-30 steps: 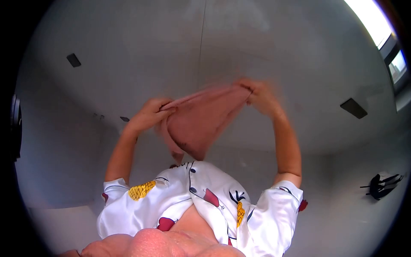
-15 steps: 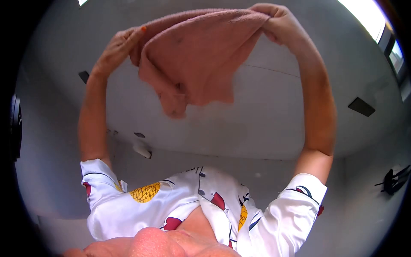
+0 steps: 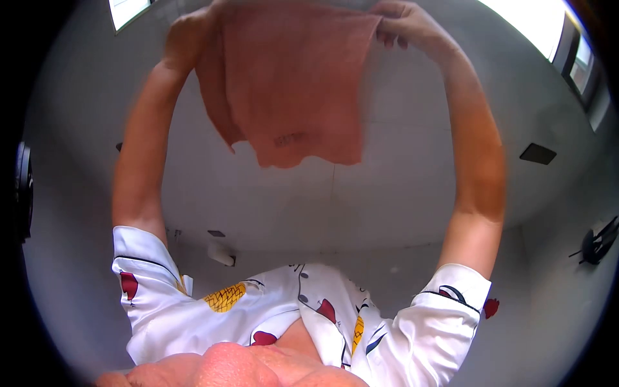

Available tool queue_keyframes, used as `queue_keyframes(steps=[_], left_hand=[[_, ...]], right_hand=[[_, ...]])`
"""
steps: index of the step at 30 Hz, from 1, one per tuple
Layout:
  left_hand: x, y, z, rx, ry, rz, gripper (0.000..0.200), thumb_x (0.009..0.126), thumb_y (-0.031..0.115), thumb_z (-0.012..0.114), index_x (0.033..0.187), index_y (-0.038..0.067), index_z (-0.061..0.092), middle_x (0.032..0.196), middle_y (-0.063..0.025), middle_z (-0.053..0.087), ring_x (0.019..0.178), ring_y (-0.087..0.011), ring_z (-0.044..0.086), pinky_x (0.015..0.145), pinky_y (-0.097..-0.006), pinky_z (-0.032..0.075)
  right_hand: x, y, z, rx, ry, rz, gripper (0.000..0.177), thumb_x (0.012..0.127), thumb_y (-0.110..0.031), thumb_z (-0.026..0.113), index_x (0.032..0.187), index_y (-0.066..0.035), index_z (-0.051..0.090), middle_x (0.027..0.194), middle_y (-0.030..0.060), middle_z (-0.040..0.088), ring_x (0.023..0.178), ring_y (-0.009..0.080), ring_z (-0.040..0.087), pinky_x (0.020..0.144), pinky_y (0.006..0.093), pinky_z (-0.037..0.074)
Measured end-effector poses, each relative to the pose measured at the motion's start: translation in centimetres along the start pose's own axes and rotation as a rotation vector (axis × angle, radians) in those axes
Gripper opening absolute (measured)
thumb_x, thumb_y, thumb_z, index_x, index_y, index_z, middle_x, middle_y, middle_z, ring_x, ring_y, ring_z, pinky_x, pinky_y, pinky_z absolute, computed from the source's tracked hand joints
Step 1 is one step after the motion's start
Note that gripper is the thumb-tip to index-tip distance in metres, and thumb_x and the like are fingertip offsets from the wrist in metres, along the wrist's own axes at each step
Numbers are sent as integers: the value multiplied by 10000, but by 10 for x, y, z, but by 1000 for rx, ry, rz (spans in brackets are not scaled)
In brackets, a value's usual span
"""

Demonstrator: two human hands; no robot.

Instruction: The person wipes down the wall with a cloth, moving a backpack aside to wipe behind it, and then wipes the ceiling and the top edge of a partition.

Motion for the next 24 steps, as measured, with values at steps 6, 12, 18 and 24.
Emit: queue_keyframes(steps=[6,12,18,24], left_hand=[[10,34,-44,252,192,106,201,964,272,586,1042,102,660,945,-71,693,856,-268,673,729,-413,541],[-2,53,-41,3,392,-132,234,910,211,600,1127,157,668,904,-45,696,814,-303,688,712,-428,555],[-21,61,-19,-99,576,-179,315,878,225,654,1161,89,674,706,-81,594,681,-262,623,638,-366,498],[-66,93,-54,-149,487,-223,385,846,239,668,1195,78,641,968,-117,661,860,-302,637,747,-419,494]], right_hand=[[-11,-1,-11,351,346,174,236,972,-225,635,1083,-22,686,762,27,685,578,85,611,503,212,450],[-37,-2,34,825,818,-189,240,994,-201,587,1182,-61,636,1146,103,669,962,221,666,820,303,527],[-74,-14,109,49,1003,-386,252,979,-190,582,1197,-78,638,1290,128,604,1102,290,605,929,368,477],[-54,-42,149,-536,827,-395,261,962,-192,588,1195,-87,641,1357,153,549,1182,334,549,998,412,427]])
Point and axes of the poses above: each hand's wrist, its own x-axis towards the middle knuckle, its own z-axis out of the palm, y = z × x, the point moved 10 cm from there along x, towards the middle knuckle
